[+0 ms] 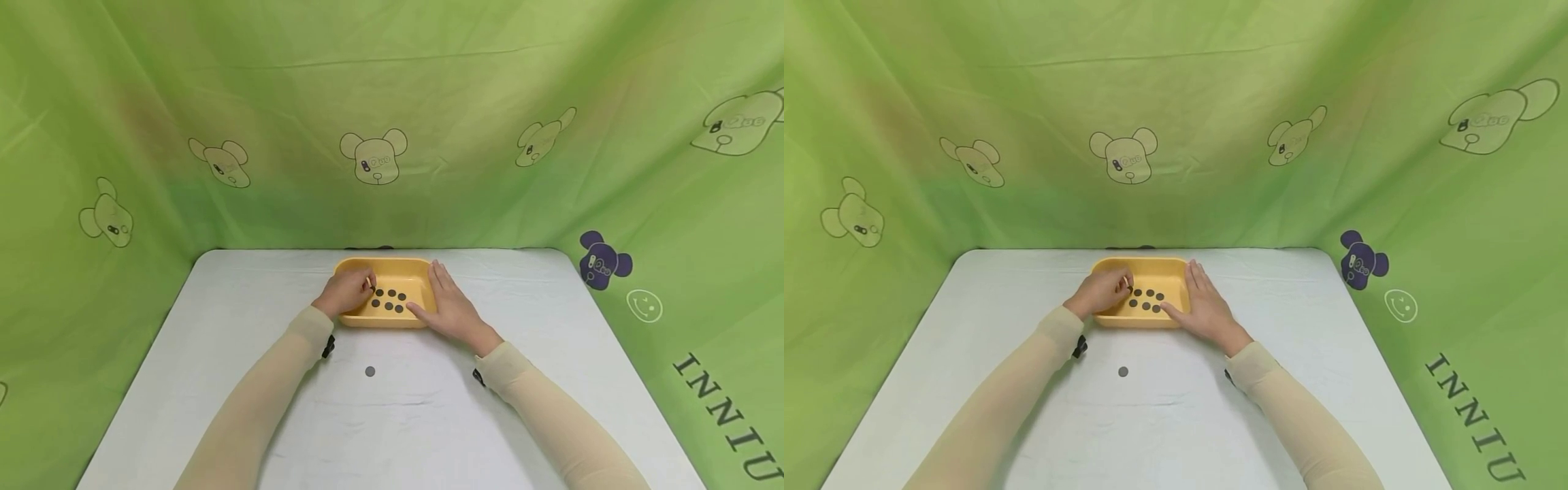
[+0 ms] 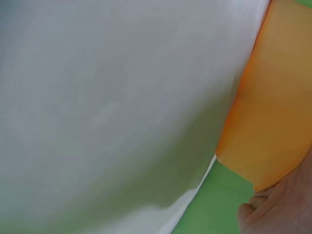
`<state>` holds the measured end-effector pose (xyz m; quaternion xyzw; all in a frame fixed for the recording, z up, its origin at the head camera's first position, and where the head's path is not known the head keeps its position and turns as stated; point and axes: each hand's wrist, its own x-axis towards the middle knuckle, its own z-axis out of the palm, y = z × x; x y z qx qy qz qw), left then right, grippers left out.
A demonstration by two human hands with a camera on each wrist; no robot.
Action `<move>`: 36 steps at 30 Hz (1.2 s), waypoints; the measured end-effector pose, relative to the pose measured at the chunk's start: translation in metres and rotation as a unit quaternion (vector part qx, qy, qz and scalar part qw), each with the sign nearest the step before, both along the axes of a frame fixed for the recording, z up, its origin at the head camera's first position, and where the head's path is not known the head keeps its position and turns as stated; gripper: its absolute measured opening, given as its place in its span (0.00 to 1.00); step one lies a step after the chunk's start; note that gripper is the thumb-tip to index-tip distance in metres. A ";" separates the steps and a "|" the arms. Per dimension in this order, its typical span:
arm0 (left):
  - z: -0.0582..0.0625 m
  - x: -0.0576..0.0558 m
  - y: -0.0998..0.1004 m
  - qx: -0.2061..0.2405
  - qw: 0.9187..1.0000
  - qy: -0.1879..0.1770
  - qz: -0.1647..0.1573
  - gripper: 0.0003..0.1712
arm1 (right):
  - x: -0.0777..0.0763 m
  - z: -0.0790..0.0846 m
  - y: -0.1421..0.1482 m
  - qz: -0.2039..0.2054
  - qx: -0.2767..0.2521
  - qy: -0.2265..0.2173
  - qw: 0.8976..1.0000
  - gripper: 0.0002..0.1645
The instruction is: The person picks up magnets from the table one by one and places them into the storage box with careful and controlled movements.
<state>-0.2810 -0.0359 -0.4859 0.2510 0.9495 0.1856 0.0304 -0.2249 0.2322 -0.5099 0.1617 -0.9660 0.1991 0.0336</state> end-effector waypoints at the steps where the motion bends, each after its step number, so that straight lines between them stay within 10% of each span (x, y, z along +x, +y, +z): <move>1: 0.000 0.000 0.000 -0.004 1.000 0.002 0.000 0.04 | 0.000 0.000 0.000 0.001 -0.001 -0.001 1.000 0.67; 36: -0.006 0.003 0.004 -0.096 0.995 0.040 0.015 0.05 | 0.001 0.002 0.000 0.004 0.000 0.001 1.000 0.67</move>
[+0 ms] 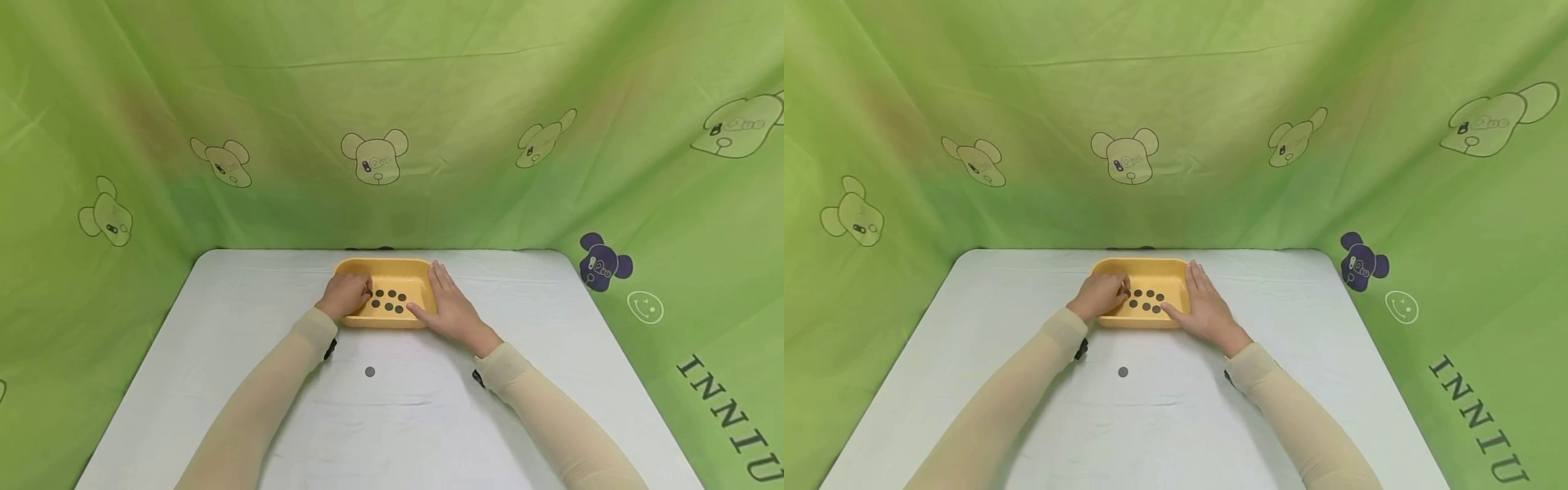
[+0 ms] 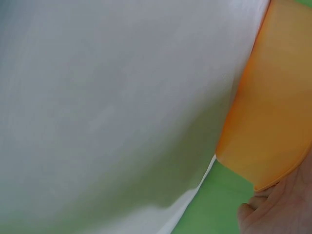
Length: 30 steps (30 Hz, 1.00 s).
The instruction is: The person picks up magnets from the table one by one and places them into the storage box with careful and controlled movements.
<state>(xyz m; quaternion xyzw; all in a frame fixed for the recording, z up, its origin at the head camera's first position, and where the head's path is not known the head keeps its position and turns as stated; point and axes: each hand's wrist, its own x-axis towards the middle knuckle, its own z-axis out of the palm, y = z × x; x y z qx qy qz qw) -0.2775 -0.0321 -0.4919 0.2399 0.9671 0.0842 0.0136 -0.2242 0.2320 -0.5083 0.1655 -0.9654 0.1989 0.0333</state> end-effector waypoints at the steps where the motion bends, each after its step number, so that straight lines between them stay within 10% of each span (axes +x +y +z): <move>1: 0.000 0.001 0.000 -0.004 1.000 -0.001 0.002 0.05 | 0.000 0.000 0.000 0.000 0.000 0.001 1.000 0.67; 30: 0.017 0.008 -0.010 0.075 0.997 -0.013 -0.027 0.08 | -0.001 -0.002 0.001 0.000 0.005 0.006 1.000 0.67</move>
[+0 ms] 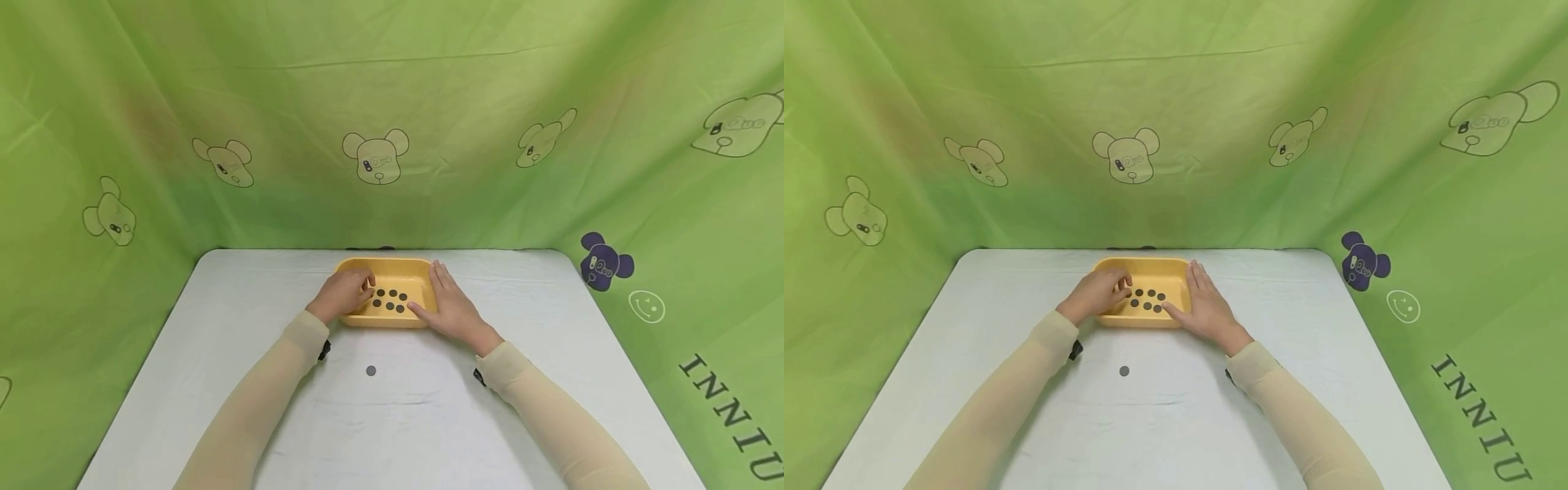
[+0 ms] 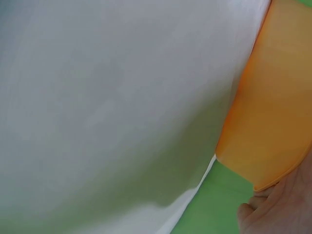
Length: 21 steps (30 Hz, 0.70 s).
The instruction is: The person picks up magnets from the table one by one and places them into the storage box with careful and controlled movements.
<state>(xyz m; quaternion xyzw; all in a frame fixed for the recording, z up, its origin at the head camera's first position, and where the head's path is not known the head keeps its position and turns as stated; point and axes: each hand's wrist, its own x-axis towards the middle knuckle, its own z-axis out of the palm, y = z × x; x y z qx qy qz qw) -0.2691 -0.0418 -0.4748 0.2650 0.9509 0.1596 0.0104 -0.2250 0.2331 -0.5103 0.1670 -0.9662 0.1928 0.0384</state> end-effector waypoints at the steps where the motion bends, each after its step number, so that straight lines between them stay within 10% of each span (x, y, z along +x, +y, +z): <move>1: 0.001 0.002 -0.001 0.006 1.000 0.002 -0.001 0.08 | 0.000 0.000 0.000 0.000 0.001 0.000 1.000 0.67; 21: 0.018 0.041 -0.018 0.108 0.993 0.039 -0.032 0.12 | 0.000 0.001 0.001 0.001 0.001 -0.008 1.000 0.67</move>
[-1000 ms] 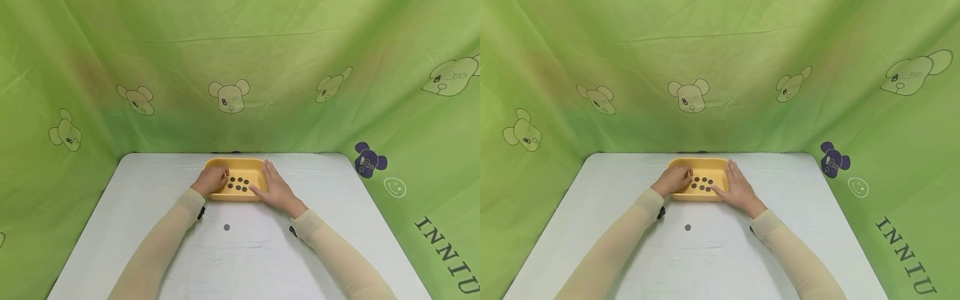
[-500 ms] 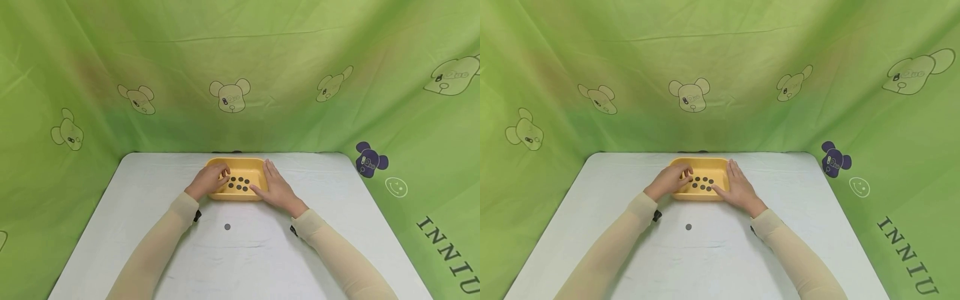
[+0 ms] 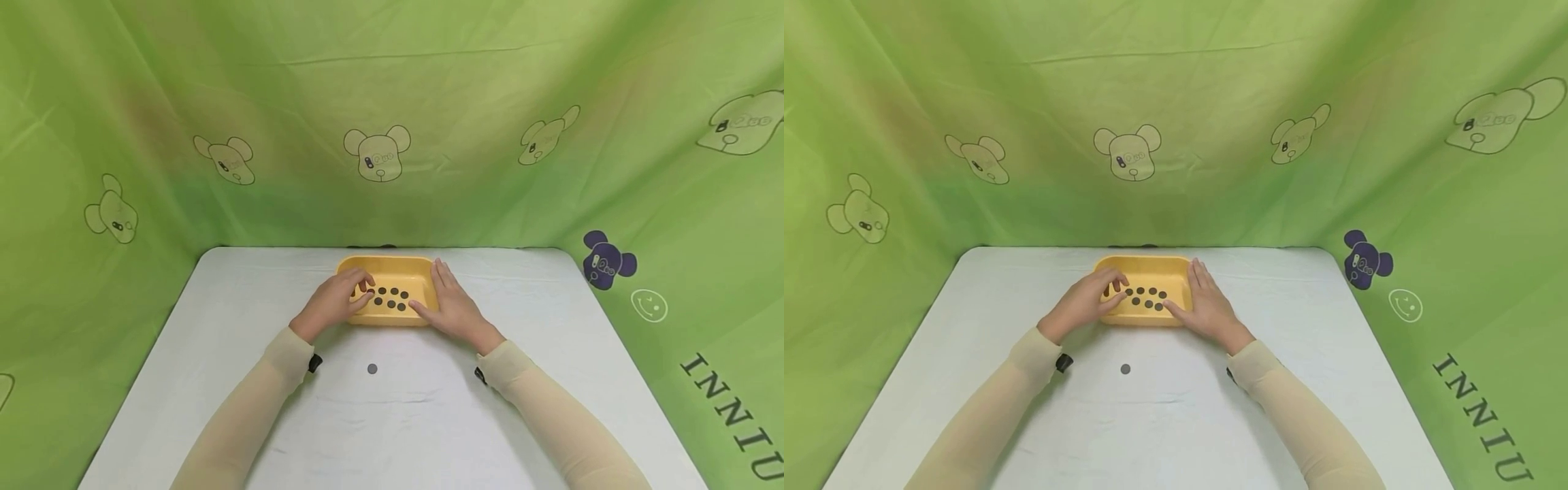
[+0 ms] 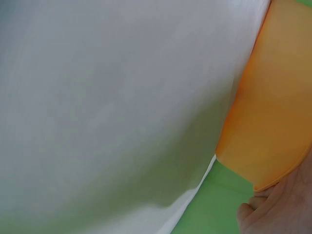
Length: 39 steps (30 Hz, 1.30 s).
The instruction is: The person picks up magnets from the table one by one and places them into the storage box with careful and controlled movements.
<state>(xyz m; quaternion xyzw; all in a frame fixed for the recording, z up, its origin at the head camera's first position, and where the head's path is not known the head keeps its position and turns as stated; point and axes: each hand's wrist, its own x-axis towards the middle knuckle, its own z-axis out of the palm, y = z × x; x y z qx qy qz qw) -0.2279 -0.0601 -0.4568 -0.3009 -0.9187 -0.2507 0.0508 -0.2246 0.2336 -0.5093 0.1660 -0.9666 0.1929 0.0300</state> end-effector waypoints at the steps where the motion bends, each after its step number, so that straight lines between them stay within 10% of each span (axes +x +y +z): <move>1: 0.000 0.002 -0.001 0.003 1.000 0.000 0.000 0.12 | 0.000 0.000 0.000 0.000 0.001 0.001 1.000 0.67; 39: -0.030 0.067 -0.023 0.007 0.997 -0.053 -0.057 0.16 | -0.004 0.000 -0.001 0.001 -0.001 0.001 1.000 0.67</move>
